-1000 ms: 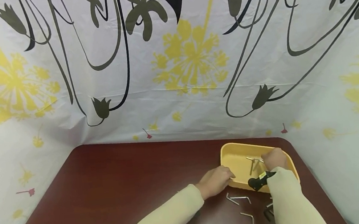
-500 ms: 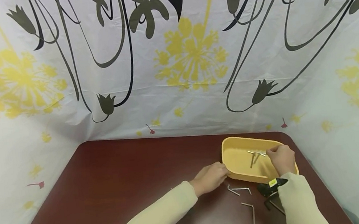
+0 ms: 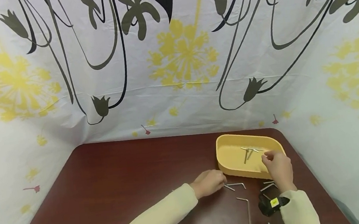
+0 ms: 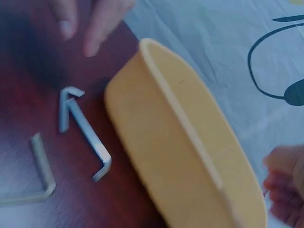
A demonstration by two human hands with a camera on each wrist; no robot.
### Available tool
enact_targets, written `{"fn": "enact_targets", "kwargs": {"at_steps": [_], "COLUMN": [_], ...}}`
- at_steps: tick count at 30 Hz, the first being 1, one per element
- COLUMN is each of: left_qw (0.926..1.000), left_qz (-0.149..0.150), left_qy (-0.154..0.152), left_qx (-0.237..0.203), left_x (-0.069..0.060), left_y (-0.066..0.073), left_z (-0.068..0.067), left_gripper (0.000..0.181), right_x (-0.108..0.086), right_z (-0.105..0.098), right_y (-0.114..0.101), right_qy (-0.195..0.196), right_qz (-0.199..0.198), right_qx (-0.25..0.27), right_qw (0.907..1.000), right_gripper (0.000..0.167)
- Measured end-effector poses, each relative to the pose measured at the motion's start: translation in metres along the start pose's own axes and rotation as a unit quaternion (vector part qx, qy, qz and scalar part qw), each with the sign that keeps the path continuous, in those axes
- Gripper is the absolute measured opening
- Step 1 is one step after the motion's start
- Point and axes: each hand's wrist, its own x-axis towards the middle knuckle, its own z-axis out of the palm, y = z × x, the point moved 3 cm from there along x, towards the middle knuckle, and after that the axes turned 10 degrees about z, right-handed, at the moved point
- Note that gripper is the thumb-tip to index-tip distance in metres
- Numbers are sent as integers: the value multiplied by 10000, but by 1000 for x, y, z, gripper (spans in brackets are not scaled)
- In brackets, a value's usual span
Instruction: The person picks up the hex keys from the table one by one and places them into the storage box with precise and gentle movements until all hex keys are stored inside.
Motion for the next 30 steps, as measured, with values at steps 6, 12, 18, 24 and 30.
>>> {"fn": "enact_targets", "kwargs": {"at_steps": [6,12,18,24,30], "left_qw": [9994,9988,9983,9981,9978], "left_qz": [-159,-209,-285,-301,-394], "left_qy": [-253,-343,-448,-495,-513], "left_qx": [164,293,248,208,116], "left_x": [4,7,11,16,20], "left_y": [-2,-4,-6,-6,-3], "left_z": [13,19,21,26,32], "left_gripper": [17,15,11,9,9], "right_x": [-16,-26,-32,-37,-44], "right_z": [7,5,4,6,12], "right_y": [-3,-6,-5,2,16], "right_qy": [128,454,495,327,123], "right_qz": [-867,-1396,-1714,-1635,-1499], "right_qx": [242,282,133,-109,-297], "right_qw": [9959,9888,9839,9859,9882], "right_gripper": [24,24,25,27,25]}}
